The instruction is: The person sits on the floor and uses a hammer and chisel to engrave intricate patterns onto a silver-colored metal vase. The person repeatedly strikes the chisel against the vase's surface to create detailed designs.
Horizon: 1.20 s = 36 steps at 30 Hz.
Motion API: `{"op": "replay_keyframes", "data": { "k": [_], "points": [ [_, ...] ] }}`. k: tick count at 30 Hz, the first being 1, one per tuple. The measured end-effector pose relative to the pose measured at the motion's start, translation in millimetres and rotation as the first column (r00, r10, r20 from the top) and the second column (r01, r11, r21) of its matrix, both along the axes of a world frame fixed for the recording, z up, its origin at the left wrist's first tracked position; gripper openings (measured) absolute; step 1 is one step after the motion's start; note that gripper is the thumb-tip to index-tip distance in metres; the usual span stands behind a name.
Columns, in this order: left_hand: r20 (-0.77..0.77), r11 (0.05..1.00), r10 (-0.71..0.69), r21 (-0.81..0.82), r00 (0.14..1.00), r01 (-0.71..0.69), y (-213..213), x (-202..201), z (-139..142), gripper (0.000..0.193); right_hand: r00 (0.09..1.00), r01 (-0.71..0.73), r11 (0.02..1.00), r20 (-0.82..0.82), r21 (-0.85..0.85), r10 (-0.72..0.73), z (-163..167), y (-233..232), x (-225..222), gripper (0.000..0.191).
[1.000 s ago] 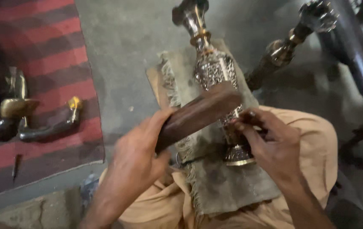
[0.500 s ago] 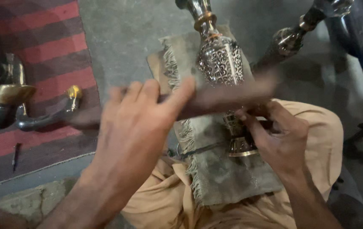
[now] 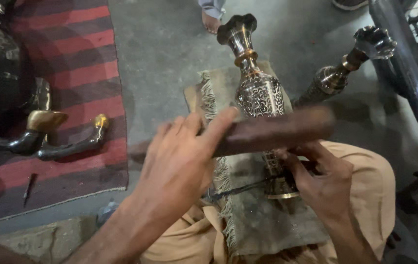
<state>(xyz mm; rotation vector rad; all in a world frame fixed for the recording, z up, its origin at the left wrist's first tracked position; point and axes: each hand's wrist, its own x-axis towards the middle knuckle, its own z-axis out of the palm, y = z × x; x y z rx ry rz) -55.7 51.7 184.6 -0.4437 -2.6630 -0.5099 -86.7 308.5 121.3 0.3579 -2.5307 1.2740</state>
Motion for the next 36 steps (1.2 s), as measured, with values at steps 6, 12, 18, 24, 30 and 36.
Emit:
{"op": "replay_keyframes", "data": {
  "k": [6,12,18,24,30,36],
  "points": [
    [0.041,1.000,0.005,-0.014,0.999,-0.005,0.1,-0.8,-3.6,0.069,0.999,-0.044,0.999,0.001,0.007,0.044,-5.1,6.7,-1.9,0.025],
    [0.026,0.999,0.002,-0.039,1.000,-0.001,-1.0,-6.3,-3.6,0.071,0.982,-0.139,0.990,-0.127,0.030,0.142,-10.5,12.2,-3.9,0.026],
    [0.010,0.998,0.009,-0.065,1.000,-0.008,-4.7,-9.3,-6.3,0.071,0.991,-0.098,0.993,-0.082,0.066,0.103,-8.4,10.5,-5.1,0.019],
    [-0.006,0.999,0.013,-0.031,1.000,-0.013,-5.4,-11.9,-7.5,0.067,0.998,-0.058,0.998,-0.006,0.002,0.058,-1.3,5.0,-3.6,0.020],
    [-0.015,0.998,0.018,-0.053,1.000,-0.018,-2.4,-12.2,-8.2,0.063,0.997,-0.078,0.995,0.010,-0.064,0.079,-3.7,4.0,-2.7,0.026],
    [-0.016,0.999,0.009,-0.035,1.000,-0.010,-1.8,-15.1,-8.0,0.071,0.987,-0.012,0.987,0.156,-0.158,0.037,-4.9,4.4,-4.1,0.017]
  ]
}}
